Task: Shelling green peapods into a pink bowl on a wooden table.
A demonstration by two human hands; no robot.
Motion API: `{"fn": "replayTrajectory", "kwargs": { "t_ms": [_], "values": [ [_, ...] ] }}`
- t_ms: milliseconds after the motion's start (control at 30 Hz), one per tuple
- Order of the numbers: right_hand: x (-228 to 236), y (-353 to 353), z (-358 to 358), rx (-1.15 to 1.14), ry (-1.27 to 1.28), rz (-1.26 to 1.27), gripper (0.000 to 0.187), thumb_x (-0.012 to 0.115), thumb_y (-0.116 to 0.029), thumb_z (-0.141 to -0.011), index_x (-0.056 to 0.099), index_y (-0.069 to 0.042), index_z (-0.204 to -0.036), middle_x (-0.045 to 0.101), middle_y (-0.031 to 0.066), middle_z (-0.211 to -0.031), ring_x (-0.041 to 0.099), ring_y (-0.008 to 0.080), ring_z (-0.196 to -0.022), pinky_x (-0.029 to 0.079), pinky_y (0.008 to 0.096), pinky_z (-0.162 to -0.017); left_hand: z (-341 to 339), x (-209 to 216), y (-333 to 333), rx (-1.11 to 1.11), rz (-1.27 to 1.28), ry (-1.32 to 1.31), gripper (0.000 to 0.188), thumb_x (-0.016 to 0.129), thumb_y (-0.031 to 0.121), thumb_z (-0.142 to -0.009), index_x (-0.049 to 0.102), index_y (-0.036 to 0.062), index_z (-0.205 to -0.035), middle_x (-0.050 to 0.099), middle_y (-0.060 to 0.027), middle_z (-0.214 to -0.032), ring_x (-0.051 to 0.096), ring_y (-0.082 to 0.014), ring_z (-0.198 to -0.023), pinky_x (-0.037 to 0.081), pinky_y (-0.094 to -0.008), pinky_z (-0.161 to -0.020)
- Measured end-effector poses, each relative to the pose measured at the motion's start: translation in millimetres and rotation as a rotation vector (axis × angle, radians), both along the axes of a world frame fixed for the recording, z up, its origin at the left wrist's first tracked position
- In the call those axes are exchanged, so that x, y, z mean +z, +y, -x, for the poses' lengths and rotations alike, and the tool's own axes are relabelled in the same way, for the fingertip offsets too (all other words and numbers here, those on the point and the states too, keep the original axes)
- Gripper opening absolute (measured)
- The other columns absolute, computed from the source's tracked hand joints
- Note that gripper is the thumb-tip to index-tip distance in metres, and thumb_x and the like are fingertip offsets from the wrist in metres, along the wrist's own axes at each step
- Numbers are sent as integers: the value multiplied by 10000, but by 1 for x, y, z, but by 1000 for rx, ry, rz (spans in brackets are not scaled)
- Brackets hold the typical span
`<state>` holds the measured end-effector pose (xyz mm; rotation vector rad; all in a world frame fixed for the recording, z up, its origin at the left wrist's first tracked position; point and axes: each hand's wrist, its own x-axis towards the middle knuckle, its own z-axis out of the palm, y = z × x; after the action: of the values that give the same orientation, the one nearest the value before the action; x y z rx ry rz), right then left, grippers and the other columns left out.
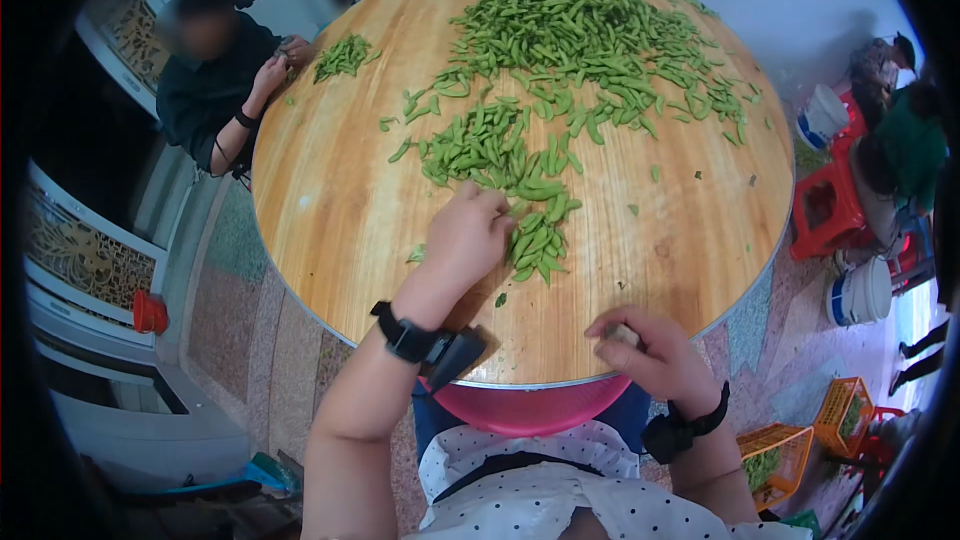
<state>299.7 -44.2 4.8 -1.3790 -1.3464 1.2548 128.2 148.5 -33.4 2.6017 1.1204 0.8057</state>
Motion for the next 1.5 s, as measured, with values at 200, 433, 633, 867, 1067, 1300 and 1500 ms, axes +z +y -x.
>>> {"fn": "replayTrajectory", "kwargs": {
  "t_ms": [200, 433, 633, 867, 1067, 1300, 1500],
  "values": [
    [-7, 30, 6, 80, 332, 121, 237, 434, -228, -920, 532, -23, -985, 466, -17, -709, 416, 58, -626, 365, 193, -547, 30, 33, -67, 5, 1066, -614, 153, 611, 52, -791, 584, -9, -929, 575, -48, -741, 507, -58, -541, 403, -201, -480],
    [-10, 39, 32, 207, 336, 118, 215, 412, -215, -924, 516, -28, -899, 461, -7, -696, 417, 72, -637, 366, 210, -570, 44, 22, -104, -198, 576, -525, 152, 638, 43, -762, 633, 8, -910, 594, -86, -717, 569, -139, -589, 423, -240, -506],
    [-12, 39, 38, 225, 233, 95, 210, 408, -201, -923, 502, -23, -862, 458, 6, -690, 436, 85, -650, 383, 224, -594, 47, 28, -113, -162, 477, -420, 175, 638, 11, -743, 620, -22, -914, 605, -130, -750, 606, -206, -667, 462, -267, -587],
    [-16, 35, 43, 188, 186, -10, 186, 452, -193, -908, 517, -21, -874, 453, -8, -690, 431, 65, -647, 377, 214, -578, 47, 23, -121, -141, 354, -464, 164, 632, -15, -731, 606, -28, -893, 595, -141, -741, 603, -230, -636, 465, -273, -549],
    [-23, 33, 46, 100, 312, 55, 169, 486, -177, -894, 531, -14, -891, 435, -24, -709, 399, 52, -654, 342, 205, -559, 33, 18, -127, -85, 164, -500, 176, 607, -20, -756, 581, -43, -929, 575, -106, -712, 568, -182, -575, 448, -258, -515],
    [-25, 30, 49, 55, 131, -209, 123, 516, -120, -865, 524, 3, -867, 420, 14, -670, 392, 92, -607, 334, 238, -534, 33, 14, -135, -2, 997, -879, 130, 515, 42, -864, 588, -9, -958, 552, -1, -713, 440, -24, -517, 329, -167, -444],
    [-19, 31, 50, 51, -23, -307, 96, 521, -92, -845, 527, 3, -852, 418, 71, -650, 410, 142, -558, 345, 274, -501, 25, 11, -136, 46, 1225, -1121, 114, 509, 74, -863, 578, -5, -907, 529, 11, -673, 396, -26, -499, 298, -161, -450]
  ]
}}
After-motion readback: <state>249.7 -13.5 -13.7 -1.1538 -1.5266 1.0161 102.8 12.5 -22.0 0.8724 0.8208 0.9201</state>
